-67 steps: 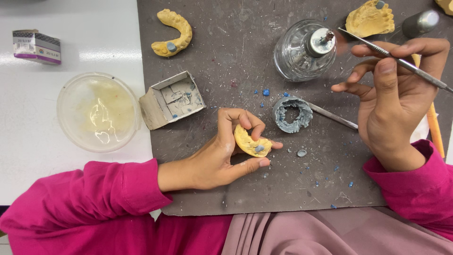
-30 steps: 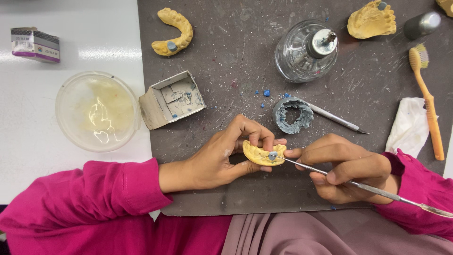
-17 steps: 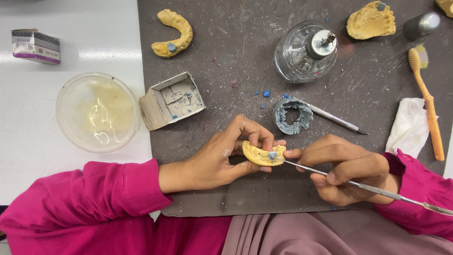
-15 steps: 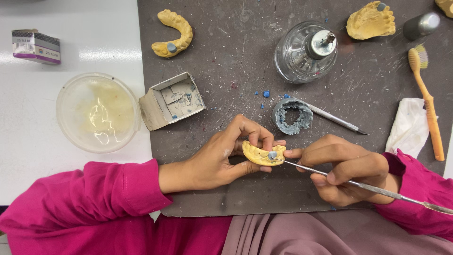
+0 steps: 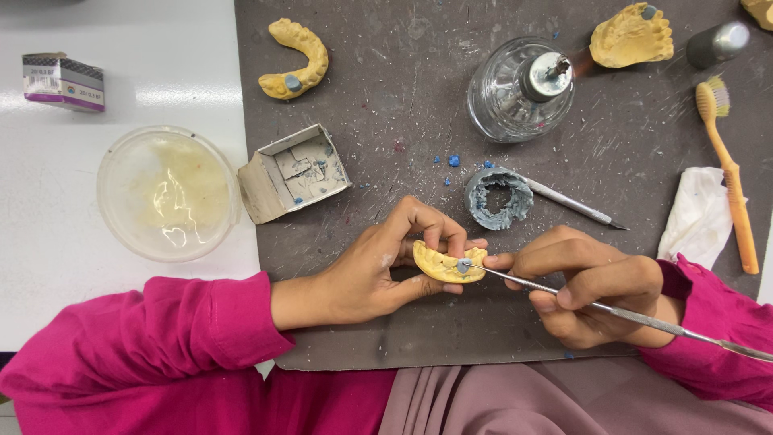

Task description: The person holds a yellow dental impression model with a partial metal framework in one hand and uses a heated wax spatula to apply and shape wax around the framework. They repeatedly heat the spatula tip over an alcohol lamp flame and continue adding and smoothing wax on the denture teeth area.

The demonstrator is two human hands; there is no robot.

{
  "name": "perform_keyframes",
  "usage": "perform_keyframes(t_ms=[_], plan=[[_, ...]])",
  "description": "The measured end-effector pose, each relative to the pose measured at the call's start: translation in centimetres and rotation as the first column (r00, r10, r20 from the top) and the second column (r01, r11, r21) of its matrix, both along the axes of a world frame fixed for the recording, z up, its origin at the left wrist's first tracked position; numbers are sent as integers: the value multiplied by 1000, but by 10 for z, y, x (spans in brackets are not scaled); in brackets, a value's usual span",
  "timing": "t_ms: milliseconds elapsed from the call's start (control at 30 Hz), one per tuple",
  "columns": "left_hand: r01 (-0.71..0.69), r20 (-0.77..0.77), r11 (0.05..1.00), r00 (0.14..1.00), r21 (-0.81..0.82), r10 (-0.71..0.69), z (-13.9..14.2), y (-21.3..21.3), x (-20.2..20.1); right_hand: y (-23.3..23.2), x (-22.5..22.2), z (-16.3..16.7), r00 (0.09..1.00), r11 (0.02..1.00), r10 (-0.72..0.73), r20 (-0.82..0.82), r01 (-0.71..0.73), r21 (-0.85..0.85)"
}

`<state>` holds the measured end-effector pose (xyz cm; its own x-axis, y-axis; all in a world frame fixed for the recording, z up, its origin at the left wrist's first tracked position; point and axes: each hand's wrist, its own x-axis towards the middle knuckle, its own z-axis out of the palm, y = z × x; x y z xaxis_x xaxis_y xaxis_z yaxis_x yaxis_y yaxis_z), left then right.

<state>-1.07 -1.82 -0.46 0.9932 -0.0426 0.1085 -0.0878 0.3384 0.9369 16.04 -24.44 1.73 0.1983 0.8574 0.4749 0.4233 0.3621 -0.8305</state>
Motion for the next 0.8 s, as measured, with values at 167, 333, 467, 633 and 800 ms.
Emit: perform_keyframes(t_ms=[167, 333, 467, 633, 800], plan=[[6, 5, 1000, 1000, -25, -6, 0, 0, 0, 2, -1, 0, 999, 999, 24, -29, -23, 34], [2, 17, 999, 1000, -44, -1, -1, -1, 0, 2, -1, 1, 999, 999, 31, -40, -30, 26], [3, 25, 999, 1000, -49, -1, -1, -1, 1, 2, -1, 1, 999, 1000, 22, -29, -22, 13], [-31, 84, 999, 996, 45, 27, 0, 0, 0, -1, -3, 3, 993, 1000, 24, -119, -23, 10], [-95, 179, 984, 982, 149, 68, 0, 0, 2, -2, -5, 2, 984, 996, -79, -158, 72, -54]])
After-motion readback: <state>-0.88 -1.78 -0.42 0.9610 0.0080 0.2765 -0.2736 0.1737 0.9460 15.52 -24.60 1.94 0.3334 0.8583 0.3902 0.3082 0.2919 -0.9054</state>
